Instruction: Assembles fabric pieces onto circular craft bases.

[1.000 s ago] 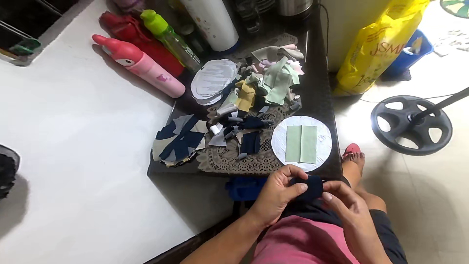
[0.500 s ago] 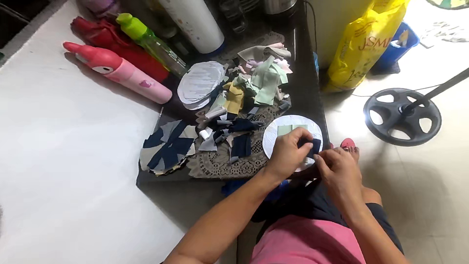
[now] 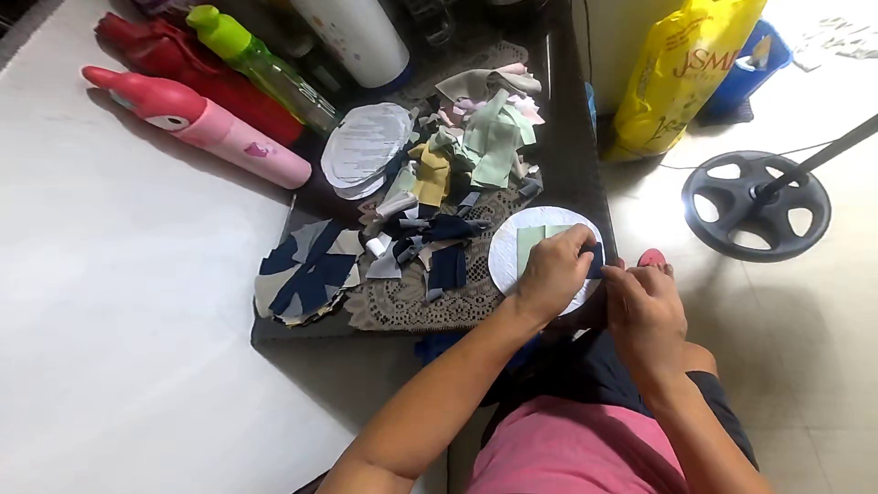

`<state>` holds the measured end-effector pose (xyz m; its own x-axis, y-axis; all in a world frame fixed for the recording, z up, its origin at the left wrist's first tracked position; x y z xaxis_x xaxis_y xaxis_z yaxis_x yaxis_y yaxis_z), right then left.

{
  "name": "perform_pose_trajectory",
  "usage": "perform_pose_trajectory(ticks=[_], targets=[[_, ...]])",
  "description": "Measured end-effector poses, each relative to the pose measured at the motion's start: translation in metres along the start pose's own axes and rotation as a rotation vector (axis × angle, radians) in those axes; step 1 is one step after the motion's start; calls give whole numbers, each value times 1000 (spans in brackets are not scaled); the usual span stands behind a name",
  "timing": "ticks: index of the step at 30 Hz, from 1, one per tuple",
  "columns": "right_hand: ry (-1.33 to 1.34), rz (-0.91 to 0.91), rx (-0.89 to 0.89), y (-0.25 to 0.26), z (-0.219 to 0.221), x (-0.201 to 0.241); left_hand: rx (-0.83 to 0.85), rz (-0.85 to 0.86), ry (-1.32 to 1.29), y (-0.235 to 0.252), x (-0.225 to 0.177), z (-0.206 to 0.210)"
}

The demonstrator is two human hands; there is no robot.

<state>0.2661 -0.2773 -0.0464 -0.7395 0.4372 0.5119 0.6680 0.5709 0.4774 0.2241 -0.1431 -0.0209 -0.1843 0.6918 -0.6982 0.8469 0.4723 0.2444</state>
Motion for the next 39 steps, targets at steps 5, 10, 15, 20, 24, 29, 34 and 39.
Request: perform_pose_trajectory(ticks=[5, 10, 15, 20, 24, 29, 34, 39], targets=[[-87, -71, -4, -5, 3, 3, 28, 69, 51, 2, -4, 3], [-103, -77, -7, -6, 3, 5, 60, 97, 89, 5, -5, 4], [-69, -46, 13, -3, 2, 2, 87, 73, 96, 5, -5, 5], [-35, -11, 21, 8, 1, -2, 70, 86, 87, 4, -5, 5], [3, 50, 40, 22, 3, -6, 69, 89, 99, 4, -6, 6], [2, 83, 90, 31, 10, -8, 68, 95, 107, 3, -6, 6], [5, 81, 101, 29, 16, -12, 72, -13, 47, 2, -4, -6], [-1, 83, 106, 29, 16, -13, -29, -21, 243, -1, 9, -25]])
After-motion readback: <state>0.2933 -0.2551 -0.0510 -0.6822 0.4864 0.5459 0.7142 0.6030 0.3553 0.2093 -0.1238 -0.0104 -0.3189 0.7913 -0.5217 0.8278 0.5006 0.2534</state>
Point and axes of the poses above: each hand's wrist, its own y-axis towards the middle knuckle, its own z-axis out of the palm, x = y × z, the point moved 7 cm from there along y, towards the middle knuckle, and after that the axes turned 6 degrees about -y, right-handed, at the moved point
